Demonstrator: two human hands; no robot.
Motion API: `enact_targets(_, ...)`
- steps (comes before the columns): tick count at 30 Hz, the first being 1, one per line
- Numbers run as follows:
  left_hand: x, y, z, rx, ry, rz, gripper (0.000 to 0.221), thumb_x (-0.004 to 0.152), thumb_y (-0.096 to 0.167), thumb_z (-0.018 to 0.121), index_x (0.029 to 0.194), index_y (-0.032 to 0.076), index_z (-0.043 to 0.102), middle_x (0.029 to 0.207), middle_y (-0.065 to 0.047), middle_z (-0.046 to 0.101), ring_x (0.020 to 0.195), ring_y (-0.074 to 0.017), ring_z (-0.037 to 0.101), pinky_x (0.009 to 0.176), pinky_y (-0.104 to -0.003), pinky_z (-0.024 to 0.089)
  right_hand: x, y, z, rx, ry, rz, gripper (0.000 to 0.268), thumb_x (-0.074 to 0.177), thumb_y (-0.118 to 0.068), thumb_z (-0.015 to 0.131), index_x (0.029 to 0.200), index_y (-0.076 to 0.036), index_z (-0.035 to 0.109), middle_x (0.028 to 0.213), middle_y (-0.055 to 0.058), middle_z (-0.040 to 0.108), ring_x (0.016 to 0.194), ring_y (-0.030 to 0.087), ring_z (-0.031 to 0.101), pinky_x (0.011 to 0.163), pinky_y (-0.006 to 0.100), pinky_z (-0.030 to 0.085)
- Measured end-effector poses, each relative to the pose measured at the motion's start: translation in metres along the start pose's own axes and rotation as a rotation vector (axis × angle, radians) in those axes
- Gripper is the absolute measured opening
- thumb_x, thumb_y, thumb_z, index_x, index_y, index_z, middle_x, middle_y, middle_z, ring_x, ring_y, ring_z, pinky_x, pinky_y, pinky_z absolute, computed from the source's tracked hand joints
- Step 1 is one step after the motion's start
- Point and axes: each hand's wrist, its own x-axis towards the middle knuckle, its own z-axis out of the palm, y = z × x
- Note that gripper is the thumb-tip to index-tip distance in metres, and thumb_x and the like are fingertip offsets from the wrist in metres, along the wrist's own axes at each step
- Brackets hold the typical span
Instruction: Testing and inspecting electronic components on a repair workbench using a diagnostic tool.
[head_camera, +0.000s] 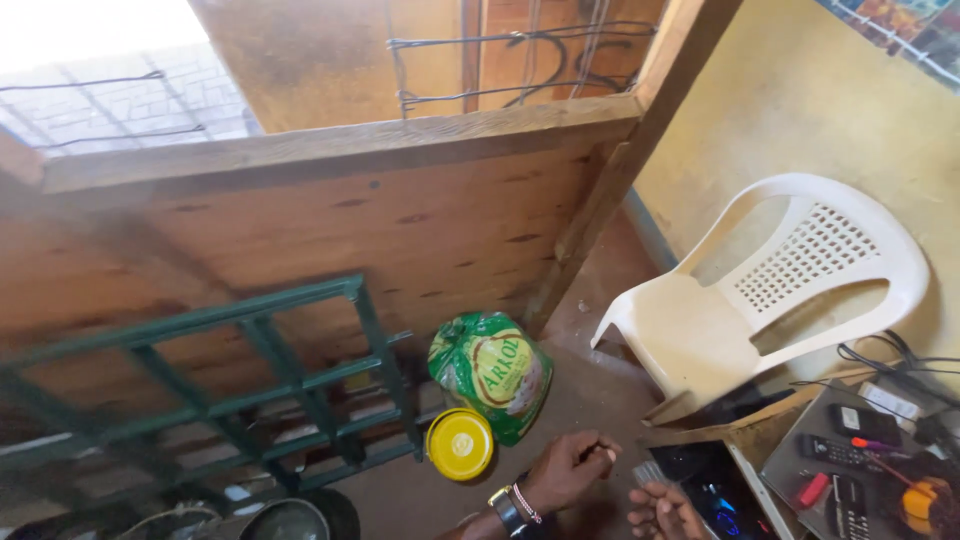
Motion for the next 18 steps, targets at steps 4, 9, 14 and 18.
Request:
enact_targets(4,0.033,-0.005,0.013,-0.001,-0.009,-0.044,0.015,0.083,0.027,0.049,0.083,0.017,0.06,0.064,0.01,0.055,0.061,-0.0017,0.047,0.058,-0.021,0.039,0.014,-0.024,-0.006,0.002,0.101,0.01,0.047,0.078,-0.025,0.053,0.114,0.003,0.045,0.103,0.029,0.063,0.072,0.037,0.067,0.056,0.044,0.055)
enact_targets(9,0.089,-0.001,0.021,-0.027,0.026,0.115,0.016,0.085,0.024,0.05,0.089,0.016,0.062,0.069,0.007,0.053,0.061,-0.005,0.045,0.057,-0.023,0.036,0.054,-0.069,-0.014,0.001,0.278,-0.069,0.044,0.081,-0.023,0.05,0.115,0.005,0.047,0.096,0.029,0.062,0.063,0.035,0.061,0.054,0.044,0.049)
enact_targets(14,0.148,0.013,0.02,-0.098,0.114,0.143,0.013,0.084,0.018,0.05,0.085,0.012,0.062,0.066,0.004,0.057,0.061,-0.0052,0.048,0.058,-0.021,0.038,0.084,-0.158,0.032,-0.084,0.375,-0.177,0.042,0.082,-0.022,0.049,0.111,0.009,0.048,0.093,0.028,0.061,0.063,0.032,0.058,0.049,0.036,0.043)
enact_targets(18,0.18,0.029,0.023,-0.15,0.141,0.15,0.013,0.083,0.016,0.049,0.079,0.008,0.06,0.063,0.0,0.055,0.06,-0.0085,0.049,0.058,-0.022,0.039,0.11,-0.18,0.019,-0.04,0.364,-0.234,0.034,0.08,-0.021,0.054,0.103,0.005,0.051,0.084,0.023,0.062,0.057,0.026,0.056,0.047,0.031,0.04)
